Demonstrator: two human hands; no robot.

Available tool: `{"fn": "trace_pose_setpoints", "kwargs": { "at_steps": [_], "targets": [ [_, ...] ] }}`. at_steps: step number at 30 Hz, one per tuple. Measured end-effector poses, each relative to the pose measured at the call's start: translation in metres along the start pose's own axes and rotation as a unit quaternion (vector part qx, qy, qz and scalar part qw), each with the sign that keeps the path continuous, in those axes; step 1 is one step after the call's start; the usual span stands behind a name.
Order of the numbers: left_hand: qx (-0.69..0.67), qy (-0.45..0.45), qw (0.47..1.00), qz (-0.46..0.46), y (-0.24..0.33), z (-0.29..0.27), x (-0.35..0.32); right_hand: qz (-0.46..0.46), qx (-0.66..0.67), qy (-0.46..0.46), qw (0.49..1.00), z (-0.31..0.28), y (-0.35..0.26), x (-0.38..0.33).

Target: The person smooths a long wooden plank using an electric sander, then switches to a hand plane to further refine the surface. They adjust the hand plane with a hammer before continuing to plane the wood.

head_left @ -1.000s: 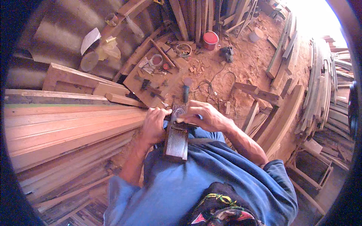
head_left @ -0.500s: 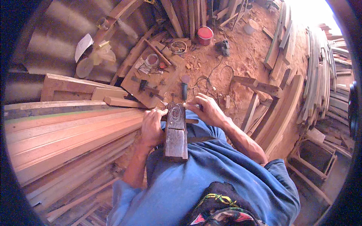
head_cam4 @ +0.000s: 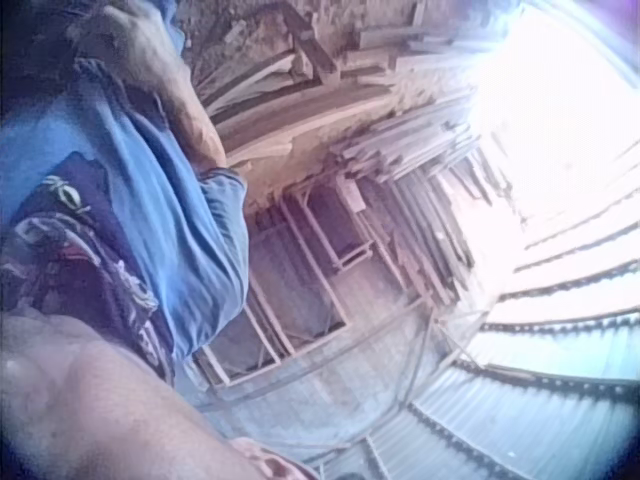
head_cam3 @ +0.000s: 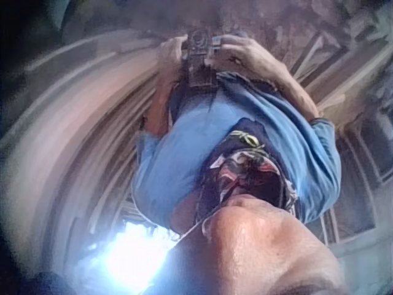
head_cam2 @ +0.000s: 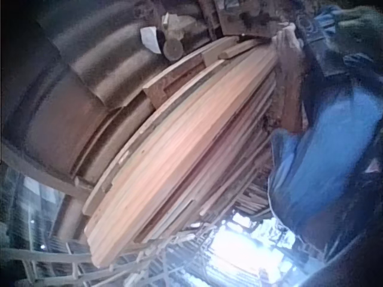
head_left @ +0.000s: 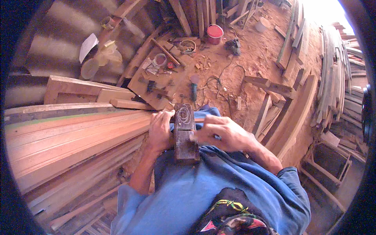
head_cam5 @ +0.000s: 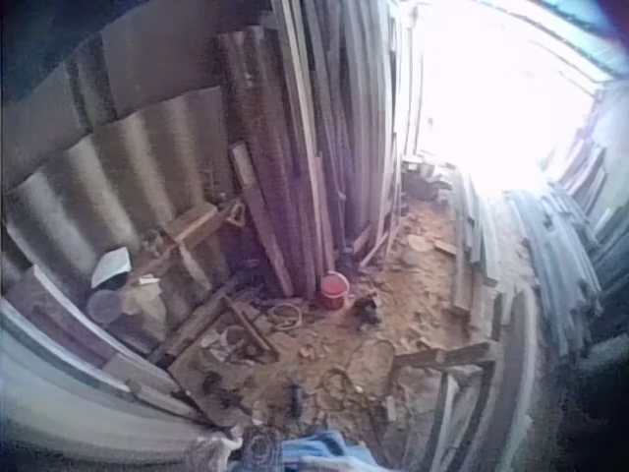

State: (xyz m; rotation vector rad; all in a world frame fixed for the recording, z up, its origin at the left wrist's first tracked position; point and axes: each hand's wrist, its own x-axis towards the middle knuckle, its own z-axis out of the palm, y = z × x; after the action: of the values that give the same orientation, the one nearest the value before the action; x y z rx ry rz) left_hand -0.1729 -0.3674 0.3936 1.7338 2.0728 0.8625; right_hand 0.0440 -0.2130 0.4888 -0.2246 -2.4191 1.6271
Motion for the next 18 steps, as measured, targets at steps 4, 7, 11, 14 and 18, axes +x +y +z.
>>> {"fn": "trace_pose_setpoints", "kwargs": {
  "at_steps": [4,7,11,14,18],
  "targets": [
    [0.018,-0.013,1.0,-0.007,0.004,-0.003,-0.001,-0.129,0.012,-0.076,0.989,0.005,0.0,0.019],
    [0.012,0.007,1.0,-0.007,0.007,-0.006,-0.004,-0.061,-0.009,-0.07,0.996,0.006,-0.004,0.023],
    [0.018,-0.027,0.999,-0.028,0.005,-0.01,-0.01,-0.098,-0.005,-0.098,0.99,0.002,-0.003,0.026],
    [0.026,-0.016,0.999,-0.039,0.003,-0.012,-0.014,-0.122,-0.006,-0.099,0.988,0.007,0.0,0.027],
    [0.043,-0.002,0.999,-0.024,-0.003,-0.011,-0.018,-0.073,0.003,-0.108,0.991,0.018,-0.001,0.028]
  ]
}}
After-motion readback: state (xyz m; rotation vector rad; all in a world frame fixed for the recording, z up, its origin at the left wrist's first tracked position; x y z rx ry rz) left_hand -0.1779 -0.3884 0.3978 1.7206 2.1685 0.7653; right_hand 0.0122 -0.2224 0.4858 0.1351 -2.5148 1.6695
